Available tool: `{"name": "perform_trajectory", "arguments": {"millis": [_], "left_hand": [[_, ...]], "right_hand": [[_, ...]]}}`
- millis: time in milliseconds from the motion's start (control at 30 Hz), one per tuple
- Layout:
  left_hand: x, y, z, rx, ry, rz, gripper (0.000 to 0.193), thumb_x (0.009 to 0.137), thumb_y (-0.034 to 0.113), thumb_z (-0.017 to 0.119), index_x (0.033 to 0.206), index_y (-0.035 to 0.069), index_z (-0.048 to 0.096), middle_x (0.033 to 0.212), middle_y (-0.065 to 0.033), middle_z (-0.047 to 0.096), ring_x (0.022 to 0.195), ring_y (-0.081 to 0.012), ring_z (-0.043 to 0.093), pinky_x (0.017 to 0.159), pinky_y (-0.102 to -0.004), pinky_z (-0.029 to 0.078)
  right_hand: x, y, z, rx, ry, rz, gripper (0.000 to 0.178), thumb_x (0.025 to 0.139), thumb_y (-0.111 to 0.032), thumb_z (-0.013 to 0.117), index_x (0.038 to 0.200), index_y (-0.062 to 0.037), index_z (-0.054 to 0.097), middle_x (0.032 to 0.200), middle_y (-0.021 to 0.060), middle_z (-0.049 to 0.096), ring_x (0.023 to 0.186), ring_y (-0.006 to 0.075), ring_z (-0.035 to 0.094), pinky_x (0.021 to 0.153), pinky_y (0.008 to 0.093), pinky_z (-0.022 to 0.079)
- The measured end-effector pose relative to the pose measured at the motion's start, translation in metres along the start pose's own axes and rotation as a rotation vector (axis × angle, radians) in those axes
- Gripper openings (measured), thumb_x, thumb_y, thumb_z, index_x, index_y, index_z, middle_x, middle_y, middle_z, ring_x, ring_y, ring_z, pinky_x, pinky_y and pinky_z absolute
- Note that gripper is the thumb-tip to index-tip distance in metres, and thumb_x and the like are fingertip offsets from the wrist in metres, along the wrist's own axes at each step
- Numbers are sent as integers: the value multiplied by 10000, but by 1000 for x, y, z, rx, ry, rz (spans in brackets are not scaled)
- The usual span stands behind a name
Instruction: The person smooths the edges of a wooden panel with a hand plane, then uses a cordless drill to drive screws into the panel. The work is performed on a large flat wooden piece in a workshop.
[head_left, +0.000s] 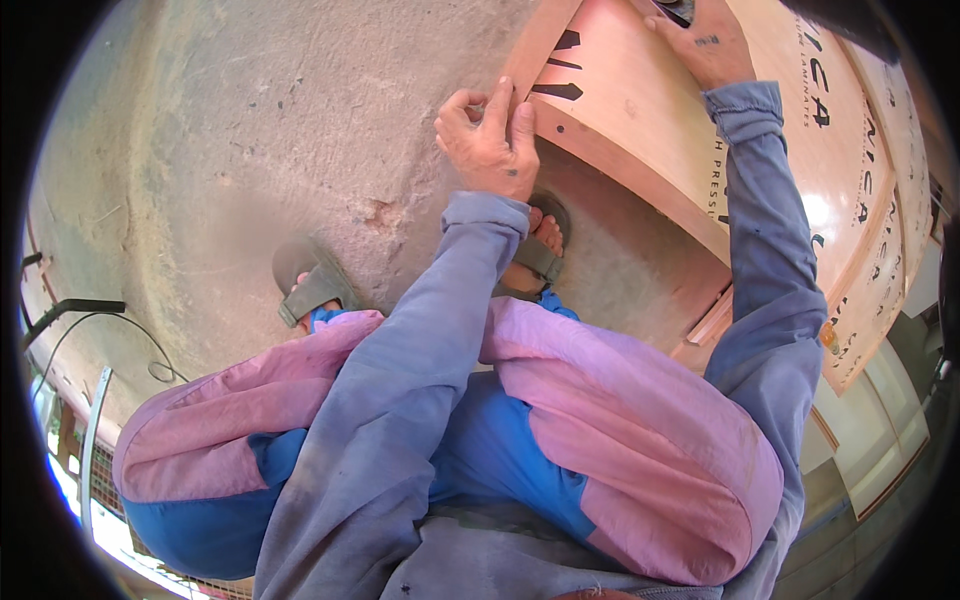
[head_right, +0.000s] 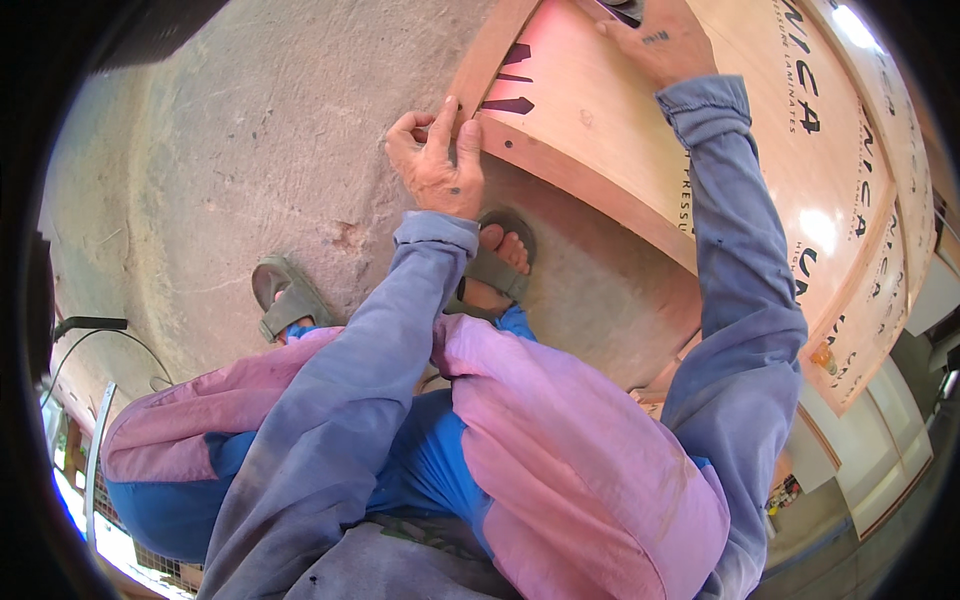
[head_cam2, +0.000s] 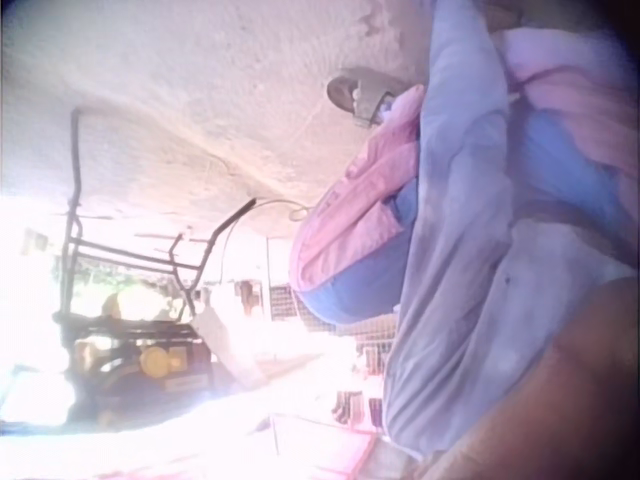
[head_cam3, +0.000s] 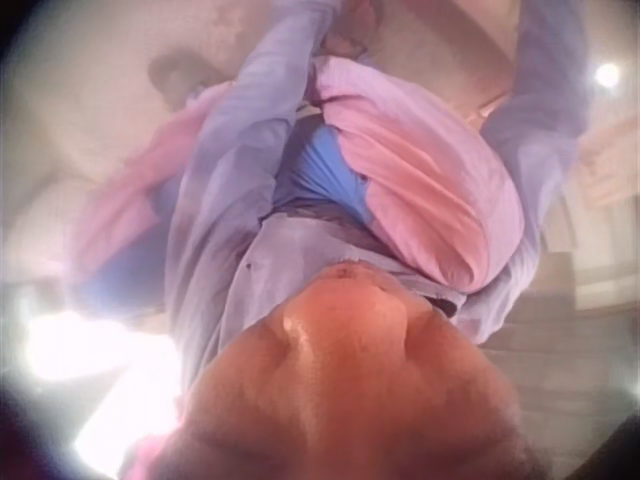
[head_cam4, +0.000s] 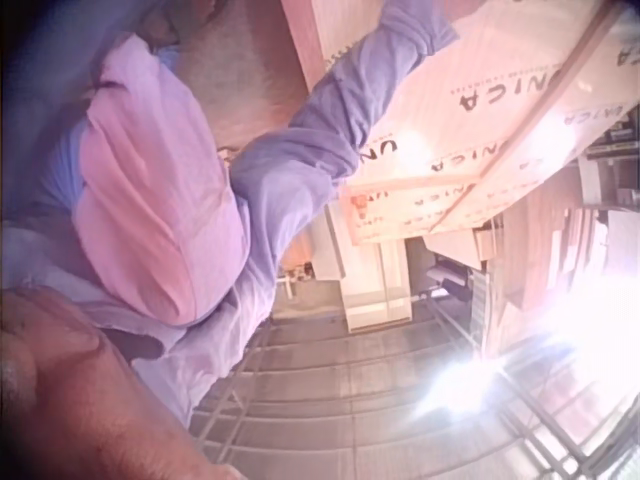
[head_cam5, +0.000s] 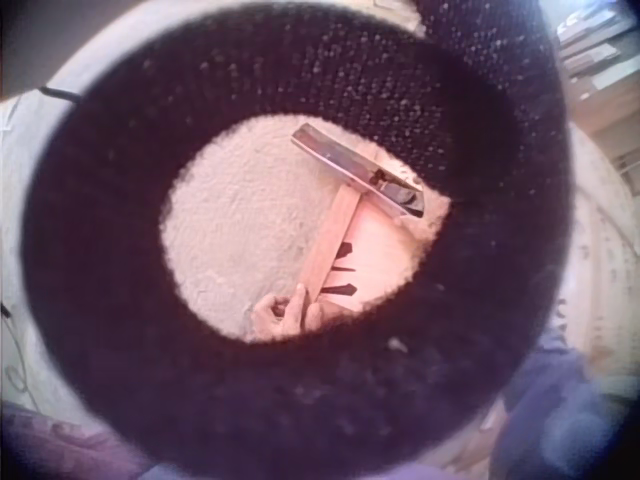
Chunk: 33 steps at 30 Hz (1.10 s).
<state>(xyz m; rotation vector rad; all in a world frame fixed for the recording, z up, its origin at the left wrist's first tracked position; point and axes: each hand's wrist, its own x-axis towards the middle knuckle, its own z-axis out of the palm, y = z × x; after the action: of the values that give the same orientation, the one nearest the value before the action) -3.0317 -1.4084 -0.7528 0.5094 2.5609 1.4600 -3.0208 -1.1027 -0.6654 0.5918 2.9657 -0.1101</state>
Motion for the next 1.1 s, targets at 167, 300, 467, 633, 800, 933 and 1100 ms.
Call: {"name": "perform_trajectory", "arguments": {"millis": [167,300,467,633,800,933,1100], "left_hand": [[-10,1,-3,145,43,232,305,924,245,723,1217,165,745,1266,-143,527,1138,-338,505,961,-479,411],[16,-10,-14,9,116,186,292,937,246,708,1191,109,746,1237,-160,578,1083,-340,570,922,-458,467],[81,-3,-23,-454,7,-281,366,967,344,696,1071,-3,754,1016,-172,691,879,-251,660,803,-385,528],[120,51,-53,-53,-394,-282,558,850,500,789,883,-56,750,739,-158,708,695,-185,662,661,-347,517],[114,30,-52,4,-431,-279,503,776,428,833,804,-66,741,661,-121,688,572,-171,629,547,-350,488],[112,25,-55,-105,-518,-417,414,759,328,768,792,-83,728,694,-81,690,642,-156,641,585,-358,499],[130,29,-86,29,-646,-18,503,732,297,739,1085,-60,711,931,-165,682,871,-246,676,753,-356,520]], "right_hand": [[-23,-8,-13,48,85,16,636,781,-420,772,1264,-26,640,1074,229,740,995,355,729,866,420,563],[-38,-71,-25,349,149,237,636,787,-434,788,1252,-23,652,1043,213,751,986,337,736,863,401,572],[-66,-145,-16,470,222,250,561,790,-332,838,1211,-3,668,958,181,746,884,298,728,812,383,580],[-96,-208,6,254,388,148,513,761,-222,817,1194,-8,641,961,127,687,913,338,635,799,433,540],[-107,-238,0,260,346,32,467,764,-57,692,1212,22,591,1063,190,615,944,374,586,828,434,510],[-116,-250,23,237,429,-4,436,769,-50,649,1179,91,600,1018,194,577,894,348,553,774,446,469],[-115,-220,-23,469,230,-229,539,770,-140,766,1256,32,608,1161,199,588,1118,385,559,964,450,490]]}}
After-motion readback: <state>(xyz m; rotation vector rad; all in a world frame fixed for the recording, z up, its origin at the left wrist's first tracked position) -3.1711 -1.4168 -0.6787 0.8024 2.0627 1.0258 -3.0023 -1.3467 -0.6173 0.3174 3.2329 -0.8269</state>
